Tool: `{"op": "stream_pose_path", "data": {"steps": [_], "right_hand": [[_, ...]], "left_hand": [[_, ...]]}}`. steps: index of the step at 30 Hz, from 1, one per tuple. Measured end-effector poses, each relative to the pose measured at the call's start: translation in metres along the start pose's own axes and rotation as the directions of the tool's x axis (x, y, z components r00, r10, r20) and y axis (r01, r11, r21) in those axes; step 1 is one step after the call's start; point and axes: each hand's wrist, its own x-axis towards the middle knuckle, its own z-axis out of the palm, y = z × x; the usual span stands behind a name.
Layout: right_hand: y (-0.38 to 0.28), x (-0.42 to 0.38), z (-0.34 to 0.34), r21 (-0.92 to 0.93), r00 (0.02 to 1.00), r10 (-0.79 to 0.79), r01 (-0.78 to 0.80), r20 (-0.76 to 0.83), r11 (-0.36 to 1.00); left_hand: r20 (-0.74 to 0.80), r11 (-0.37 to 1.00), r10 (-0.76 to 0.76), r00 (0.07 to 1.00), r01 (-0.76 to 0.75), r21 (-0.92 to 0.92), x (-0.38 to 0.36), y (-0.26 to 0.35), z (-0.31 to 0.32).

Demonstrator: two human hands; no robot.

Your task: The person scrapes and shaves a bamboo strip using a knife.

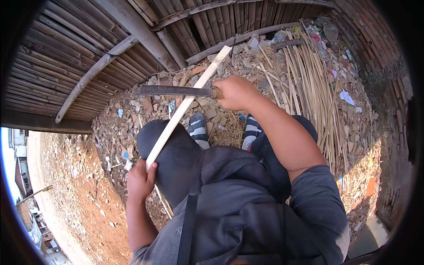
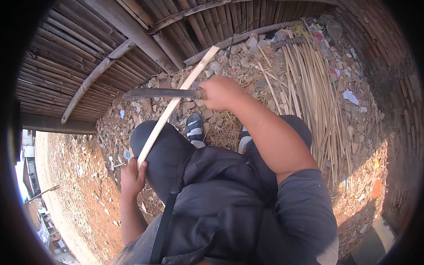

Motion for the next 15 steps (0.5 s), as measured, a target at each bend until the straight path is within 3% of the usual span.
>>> {"op": "stream_pose_path", "data": {"steps": [1, 2, 5, 7, 10, 11, 15], "right_hand": [[-0.002, -0.004, -0.004, -0.072, 1.000, -0.024, 0.026, 0.020, 0.997], [0.029, 0.014, 0.008, 0.113, 0.993, 0.098, -0.104, 0.060, 0.988], [0.104, 0.032, 0.020, 0.342, 0.879, 0.476, -0.440, -0.025, 0.830], [0.118, 0.036, 0.024, 0.256, 0.916, 0.398, -0.374, -0.047, 0.892], [0.083, 0.022, 0.011, 0.146, 0.929, 0.361, -0.347, -0.083, 0.927], [0.062, 0.017, 0.002, 0.093, 0.938, 0.336, -0.329, -0.085, 0.940], [0.056, 0.023, -0.004, 0.301, 0.888, 0.427, -0.365, -0.172, 0.881]], "left_hand": [[-0.012, 1.000, 0.000, 1.000, 0.000, -0.007, 0.003, -0.003, 0.004], [-0.020, 1.000, -0.005, 1.000, 0.005, -0.016, 0.000, -0.005, 0.008], [-0.071, 0.995, 0.036, 0.997, -0.029, 0.099, -0.003, -0.004, 0.004], [-0.139, 0.974, 0.003, 0.990, -0.035, -0.225, -0.006, -0.031, 0.028], [-0.150, 0.998, 0.015, 0.989, -0.024, -0.059, -0.005, -0.019, 0.018], [-0.069, 0.991, -0.067, 0.995, 0.059, -0.117, -0.006, -0.007, 0.009], [-0.091, 0.996, -0.052, 0.995, 0.045, -0.074, -0.005, -0.008, 0.009]]}}
